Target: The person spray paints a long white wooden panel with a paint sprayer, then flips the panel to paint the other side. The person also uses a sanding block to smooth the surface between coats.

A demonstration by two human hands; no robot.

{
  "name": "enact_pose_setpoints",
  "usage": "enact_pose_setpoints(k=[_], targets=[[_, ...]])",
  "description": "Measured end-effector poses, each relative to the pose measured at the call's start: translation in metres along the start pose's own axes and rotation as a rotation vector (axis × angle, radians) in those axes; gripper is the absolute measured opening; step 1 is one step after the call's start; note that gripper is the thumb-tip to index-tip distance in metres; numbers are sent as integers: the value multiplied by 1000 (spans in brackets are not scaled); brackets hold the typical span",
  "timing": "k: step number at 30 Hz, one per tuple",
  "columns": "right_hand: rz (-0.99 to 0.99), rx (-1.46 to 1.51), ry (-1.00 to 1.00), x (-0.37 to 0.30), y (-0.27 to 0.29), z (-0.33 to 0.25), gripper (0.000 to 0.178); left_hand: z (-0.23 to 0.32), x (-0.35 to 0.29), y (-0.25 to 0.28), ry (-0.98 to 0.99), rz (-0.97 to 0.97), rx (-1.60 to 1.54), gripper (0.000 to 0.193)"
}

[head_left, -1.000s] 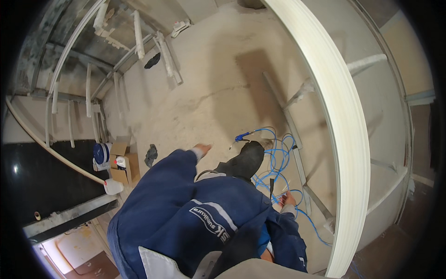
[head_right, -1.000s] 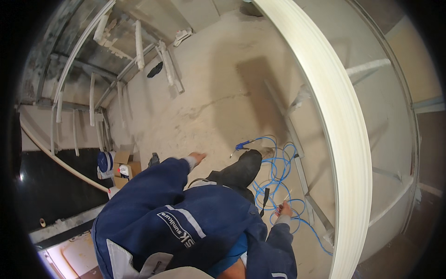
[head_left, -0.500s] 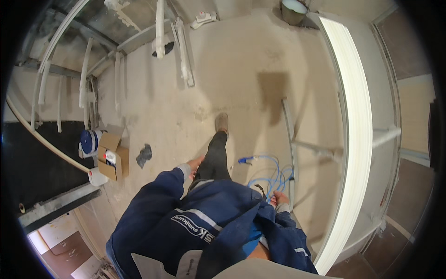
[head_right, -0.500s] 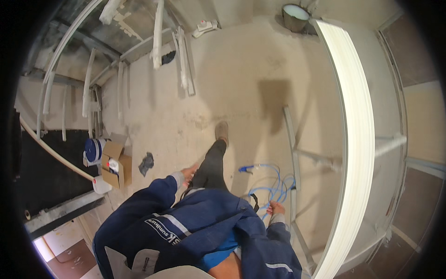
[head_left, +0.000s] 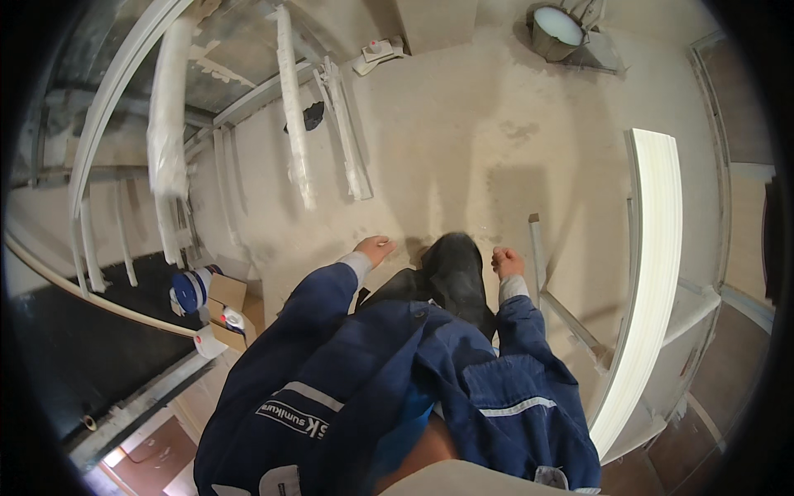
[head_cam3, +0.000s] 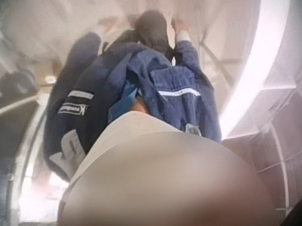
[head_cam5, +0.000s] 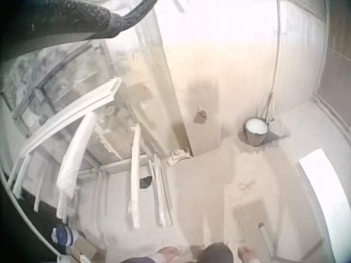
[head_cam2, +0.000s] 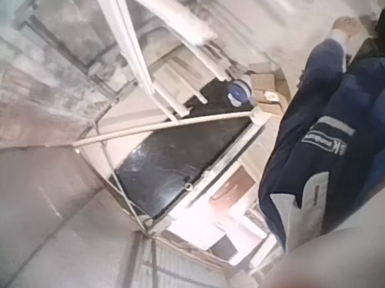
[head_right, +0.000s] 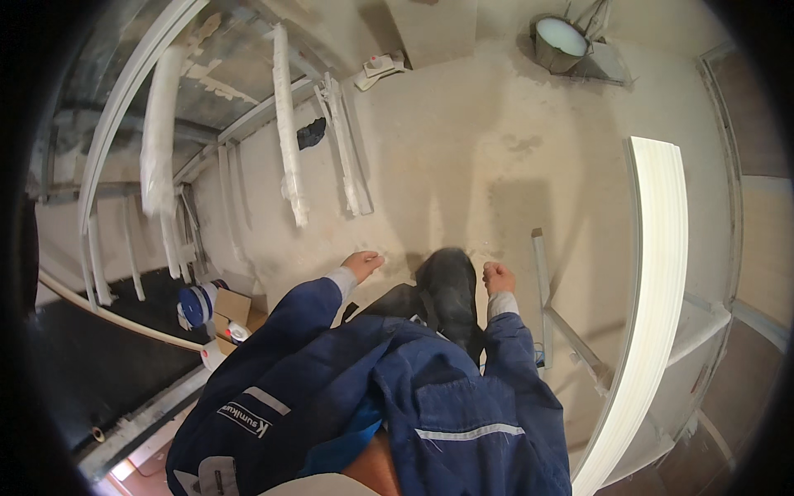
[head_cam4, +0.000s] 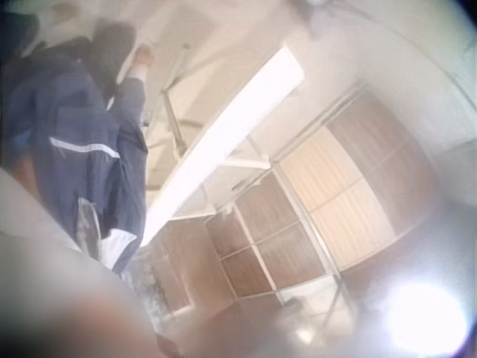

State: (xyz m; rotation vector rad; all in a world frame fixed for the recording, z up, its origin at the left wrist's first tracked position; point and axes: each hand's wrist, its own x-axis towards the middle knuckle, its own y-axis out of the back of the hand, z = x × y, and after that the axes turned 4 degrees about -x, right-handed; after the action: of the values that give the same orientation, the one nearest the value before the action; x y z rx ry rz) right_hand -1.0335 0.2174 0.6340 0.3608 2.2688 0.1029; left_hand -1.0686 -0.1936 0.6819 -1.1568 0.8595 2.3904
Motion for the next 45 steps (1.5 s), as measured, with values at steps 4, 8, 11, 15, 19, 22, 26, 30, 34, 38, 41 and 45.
enact_pose_setpoints(k=[4,8,11,15,19,22,26,30,34,38,41,45], targets=[[41,104,-115,74,-31,-39,19,56,68,38,24,-58,33,76],[173,-279,-104,171,-68,-72,21,86,160,74,218,-99,69,88],[141,-694,-3,281,-101,-137,27,110,216,107,385,-17,102,112],[-80,-1170,165,389,-155,-221,38,137,288,147,307,61,-122,115],[-212,-1223,429,502,-264,-281,42,139,384,188,302,70,-111,111],[-281,-1138,491,587,-363,-304,39,133,466,208,282,68,-31,100],[-321,-732,330,695,-488,-332,34,106,638,292,232,510,-259,74],[-445,-375,-3,773,-586,-348,37,109,804,371,-96,712,-50,81],[-526,-225,-55,835,-660,-352,41,146,924,420,-274,803,-38,87],[-497,-31,-24,893,-722,-351,36,167,1000,442,-112,800,-10,85],[-506,-38,-47,926,-752,-352,30,157,1022,445,-153,785,-68,78],[-531,98,-51,936,-772,-351,26,125,1001,444,-328,891,-206,61]])
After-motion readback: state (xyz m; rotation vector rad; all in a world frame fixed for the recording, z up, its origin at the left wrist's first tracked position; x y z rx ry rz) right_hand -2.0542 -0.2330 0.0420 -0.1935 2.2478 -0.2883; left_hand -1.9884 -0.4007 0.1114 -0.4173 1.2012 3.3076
